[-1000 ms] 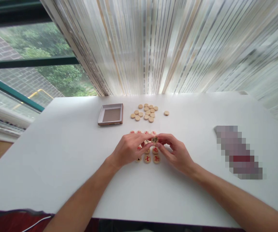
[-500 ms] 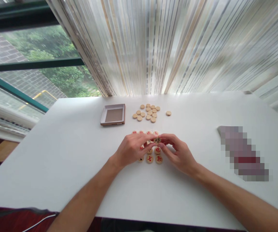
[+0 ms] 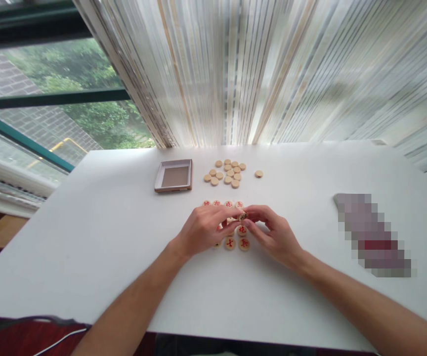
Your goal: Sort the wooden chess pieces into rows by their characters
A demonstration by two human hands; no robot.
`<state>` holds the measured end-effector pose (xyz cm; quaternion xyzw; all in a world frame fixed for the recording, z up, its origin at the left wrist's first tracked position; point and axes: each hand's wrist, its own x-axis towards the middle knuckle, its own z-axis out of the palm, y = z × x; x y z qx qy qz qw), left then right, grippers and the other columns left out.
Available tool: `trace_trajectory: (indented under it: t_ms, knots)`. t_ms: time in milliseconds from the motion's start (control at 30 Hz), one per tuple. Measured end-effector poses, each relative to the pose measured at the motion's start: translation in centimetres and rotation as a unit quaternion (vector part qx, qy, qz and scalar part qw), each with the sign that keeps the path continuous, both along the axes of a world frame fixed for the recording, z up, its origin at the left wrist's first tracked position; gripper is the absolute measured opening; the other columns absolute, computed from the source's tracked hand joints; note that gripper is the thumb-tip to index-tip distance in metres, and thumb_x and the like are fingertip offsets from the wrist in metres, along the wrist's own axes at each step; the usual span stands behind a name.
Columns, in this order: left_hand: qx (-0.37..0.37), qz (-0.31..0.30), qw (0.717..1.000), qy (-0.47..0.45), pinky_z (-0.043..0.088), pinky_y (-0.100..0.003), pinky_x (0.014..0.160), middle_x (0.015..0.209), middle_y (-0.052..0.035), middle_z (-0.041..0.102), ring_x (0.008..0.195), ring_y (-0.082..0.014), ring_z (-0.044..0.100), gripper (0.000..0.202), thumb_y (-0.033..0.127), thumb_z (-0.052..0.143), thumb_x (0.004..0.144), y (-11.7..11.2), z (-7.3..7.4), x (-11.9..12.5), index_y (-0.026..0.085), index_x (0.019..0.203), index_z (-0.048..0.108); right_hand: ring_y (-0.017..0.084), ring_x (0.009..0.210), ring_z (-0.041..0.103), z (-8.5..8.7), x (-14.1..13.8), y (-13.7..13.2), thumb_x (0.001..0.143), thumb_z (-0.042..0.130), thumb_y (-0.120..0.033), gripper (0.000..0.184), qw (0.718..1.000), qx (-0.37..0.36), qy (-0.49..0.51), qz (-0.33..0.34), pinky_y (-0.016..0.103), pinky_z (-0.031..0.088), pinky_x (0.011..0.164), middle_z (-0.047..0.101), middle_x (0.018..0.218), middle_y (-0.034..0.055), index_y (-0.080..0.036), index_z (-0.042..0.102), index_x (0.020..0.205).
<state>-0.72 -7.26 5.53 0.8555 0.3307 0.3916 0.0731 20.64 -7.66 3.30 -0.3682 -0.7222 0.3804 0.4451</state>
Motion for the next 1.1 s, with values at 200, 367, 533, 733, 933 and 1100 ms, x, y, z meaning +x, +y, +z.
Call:
trace_trajectory:
  t_ms: [200, 367, 533, 733, 933, 1100]
  knots:
    - [0.004, -0.013, 1.000, 0.004, 0.054, -0.023, 0.069, 0.087, 0.0003, 0.077, 0.071, -0.0110, 0.071, 0.016, 0.021, 0.069, 0.089, -0.30, 0.22, 0.55, 0.020, 0.105, 0.067, 0.015, 0.071, 0.068, 0.55, -0.13, 0.00, 0.091, 0.067, -0.032, 0.013, 1.000, -0.011, -0.007, -0.021, 0.027, 0.058, 0.066, 0.071, 0.082, 0.0012, -0.022, 0.063, 0.097]
    - [-0.015, -0.016, 1.000, 0.002, 0.053, -0.022, 0.066, 0.081, 0.0006, 0.076, 0.064, -0.0104, 0.068, 0.011, 0.023, 0.068, 0.089, -0.28, 0.23, 0.71, 0.019, 0.100, 0.067, 0.016, 0.070, 0.071, 0.71, -0.14, -0.08, 0.091, 0.068, -0.036, 0.015, 0.999, -0.030, -0.002, -0.038, 0.026, 0.058, 0.061, 0.073, 0.079, 0.0020, -0.021, 0.064, 0.091]
    - [-0.022, -0.016, 1.000, -0.004, 0.054, -0.023, 0.067, 0.085, -0.0003, 0.077, 0.063, -0.0101, 0.067, 0.018, 0.024, 0.069, 0.088, -0.24, 0.01, 0.61, 0.020, 0.106, 0.069, 0.017, 0.070, 0.072, 0.60, 0.02, -0.06, 0.092, 0.065, -0.037, 0.016, 0.999, -0.028, 0.004, -0.031, 0.025, 0.057, 0.057, 0.074, 0.078, 0.0024, -0.022, 0.064, 0.089]
    - [-0.026, -0.008, 1.000, -0.007, 0.055, -0.024, 0.066, 0.084, -0.0009, 0.077, 0.063, -0.0105, 0.068, 0.017, 0.024, 0.068, 0.089, -0.25, -0.05, 0.52, 0.020, 0.105, 0.069, 0.018, 0.071, 0.072, 0.40, 0.07, 0.00, 0.096, 0.061, -0.035, 0.014, 1.000, -0.024, 0.004, -0.017, 0.027, 0.059, 0.062, 0.074, 0.081, 0.0039, -0.021, 0.064, 0.094]
    - [-0.030, 0.003, 1.000, -0.009, 0.055, -0.024, 0.066, 0.087, -0.0008, 0.077, 0.063, -0.0100, 0.068, 0.021, 0.023, 0.068, 0.088, -0.15, -0.14, 0.31, 0.019, 0.108, 0.067, 0.018, 0.084, 0.072, 0.41, 0.16, -0.16, 0.097, 0.057, -0.026, 0.014, 0.999, -0.022, 0.018, 0.023, 0.031, 0.061, 0.075, 0.072, 0.096, 0.0060, -0.021, 0.061, 0.110]
    - [-0.028, 0.008, 0.999, -0.013, 0.055, -0.024, 0.065, 0.083, -0.0006, 0.076, 0.064, -0.0105, 0.068, 0.025, 0.025, 0.068, 0.089, -0.02, -0.29, 0.04, 0.019, 0.112, 0.066, 0.019, 0.089, 0.070, 0.35, 0.08, -0.30, 0.095, 0.059, -0.021, 0.028, 0.999, 0.000, 0.019, 0.040, 0.034, 0.060, 0.082, 0.070, 0.102, 0.0064, -0.023, 0.057, 0.123]
